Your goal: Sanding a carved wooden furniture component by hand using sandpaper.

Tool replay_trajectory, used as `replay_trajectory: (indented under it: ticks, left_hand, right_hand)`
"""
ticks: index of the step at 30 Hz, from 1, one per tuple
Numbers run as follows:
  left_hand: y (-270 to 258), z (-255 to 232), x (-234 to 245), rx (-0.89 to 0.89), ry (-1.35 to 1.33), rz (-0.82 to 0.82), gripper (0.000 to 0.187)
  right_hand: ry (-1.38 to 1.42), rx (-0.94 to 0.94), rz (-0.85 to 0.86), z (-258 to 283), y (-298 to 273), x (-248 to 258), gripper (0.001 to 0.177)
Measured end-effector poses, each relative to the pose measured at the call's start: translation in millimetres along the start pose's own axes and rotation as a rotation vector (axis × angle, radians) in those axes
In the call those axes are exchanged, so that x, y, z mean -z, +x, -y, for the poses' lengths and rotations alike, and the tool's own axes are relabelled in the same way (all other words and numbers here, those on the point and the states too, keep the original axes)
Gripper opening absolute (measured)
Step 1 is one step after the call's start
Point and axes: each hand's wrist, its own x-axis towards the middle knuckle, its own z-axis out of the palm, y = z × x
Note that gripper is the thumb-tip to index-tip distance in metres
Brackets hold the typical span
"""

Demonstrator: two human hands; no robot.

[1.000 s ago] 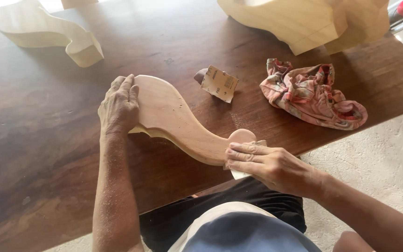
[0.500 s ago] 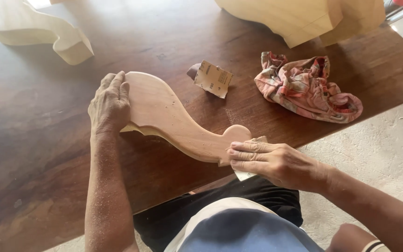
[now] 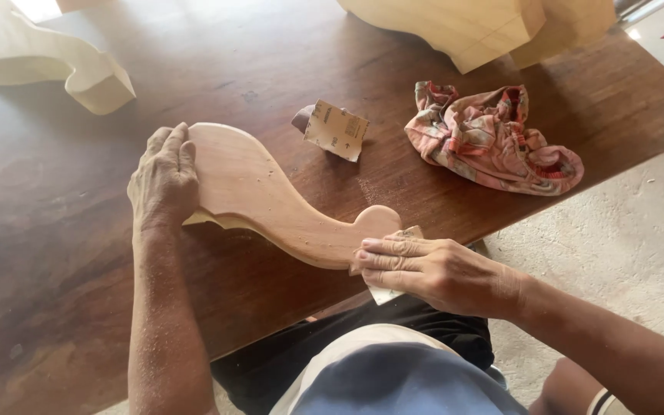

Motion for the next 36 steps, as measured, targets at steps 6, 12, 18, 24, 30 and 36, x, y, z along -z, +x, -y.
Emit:
replay_trajectory:
  ticks: [6, 12, 18, 24, 30, 36]
  left_hand:
    - [1, -3, 2, 0.011, 0.018, -0.022, 0.04]
    - [4, 7, -3, -0.006, -0.01, 0.011, 0.041]
    - [1, 0, -2, -0.004, 0.017, -0.016, 0.041]
    - [4, 5, 0, 0.01, 0.02, 0.009, 0.041]
    - [1, 4, -1, -0.001, -0.014, 0.006, 0.04]
    - [2, -3, 4, 0.019, 0.01, -0.012, 0.04]
  right_hand:
    - [-0.046, 0.047, -0.006, 2, 42, -19, 0.028]
    - [0.027, 0.066, -0.003, -5, 9, -6, 0.031]
    - [-0.003, -0.037, 0.01, -5, 6, -15, 0.03]
    - [-0.052, 0.091, -0.036, 1, 44, -23, 0.027]
    - [0.022, 0.002, -0.029, 0, 3, -6, 0.028]
    - [-0.049, 0.045, -0.05, 2, 62, -32, 0.027]
